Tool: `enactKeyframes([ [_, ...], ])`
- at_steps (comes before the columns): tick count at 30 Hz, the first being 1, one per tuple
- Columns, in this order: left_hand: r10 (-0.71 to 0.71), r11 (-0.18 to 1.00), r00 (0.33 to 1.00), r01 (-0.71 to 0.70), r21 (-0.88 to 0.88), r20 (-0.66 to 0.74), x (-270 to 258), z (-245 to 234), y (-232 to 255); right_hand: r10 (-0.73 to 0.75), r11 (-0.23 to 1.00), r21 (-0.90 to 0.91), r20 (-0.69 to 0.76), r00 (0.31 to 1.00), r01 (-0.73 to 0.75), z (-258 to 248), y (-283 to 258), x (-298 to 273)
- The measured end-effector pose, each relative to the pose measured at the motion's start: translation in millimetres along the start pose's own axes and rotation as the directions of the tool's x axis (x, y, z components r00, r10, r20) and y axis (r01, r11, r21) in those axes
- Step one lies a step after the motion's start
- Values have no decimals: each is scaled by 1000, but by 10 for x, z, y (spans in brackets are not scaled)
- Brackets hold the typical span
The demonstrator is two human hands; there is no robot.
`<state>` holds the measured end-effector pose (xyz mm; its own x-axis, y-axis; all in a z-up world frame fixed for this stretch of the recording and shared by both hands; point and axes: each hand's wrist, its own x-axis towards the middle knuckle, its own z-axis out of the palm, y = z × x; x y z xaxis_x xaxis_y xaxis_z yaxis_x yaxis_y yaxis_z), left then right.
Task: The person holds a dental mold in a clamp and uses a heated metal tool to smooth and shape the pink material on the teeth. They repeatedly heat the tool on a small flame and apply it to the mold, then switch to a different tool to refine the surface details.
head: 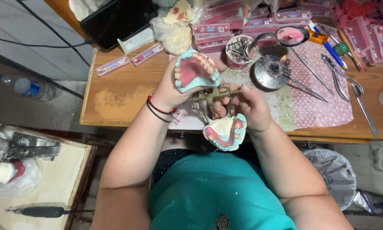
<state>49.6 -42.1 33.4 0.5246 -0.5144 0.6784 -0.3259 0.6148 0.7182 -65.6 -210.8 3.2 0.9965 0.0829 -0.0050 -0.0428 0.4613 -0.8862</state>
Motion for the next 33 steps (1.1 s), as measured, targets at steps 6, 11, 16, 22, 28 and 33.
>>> enactKeyframes([
  [6, -112, 983, 993, 117, -144, 43, -92, 115, -31, -27, 1000, 6, -97, 995, 28, 172, -18, -91],
  [11, -100, 980, 994, 106, -168, 46, -81, 161, 37, -121, 990, -76, -55, 991, 116, 273, -129, -95],
  [16, -71, 977, 995, 82, -199, 63, -52, 204, 121, -241, 971, 19, 79, 967, 240, 29, 64, -32],
  [22, -33, 969, 996, 53, -241, 88, -64, 169, 123, -191, 960, -198, 52, 980, 197, 56, -43, -21],
  [28, -190, 936, 981, 196, 294, -50, -93, 95, 125, -138, 950, -291, -65, 988, 114, 51, -118, -9],
  [33, -107, 923, 984, 151, 355, -141, -81, 131, 208, -244, 968, 89, 122, 962, 235, -6, 64, 123],
])
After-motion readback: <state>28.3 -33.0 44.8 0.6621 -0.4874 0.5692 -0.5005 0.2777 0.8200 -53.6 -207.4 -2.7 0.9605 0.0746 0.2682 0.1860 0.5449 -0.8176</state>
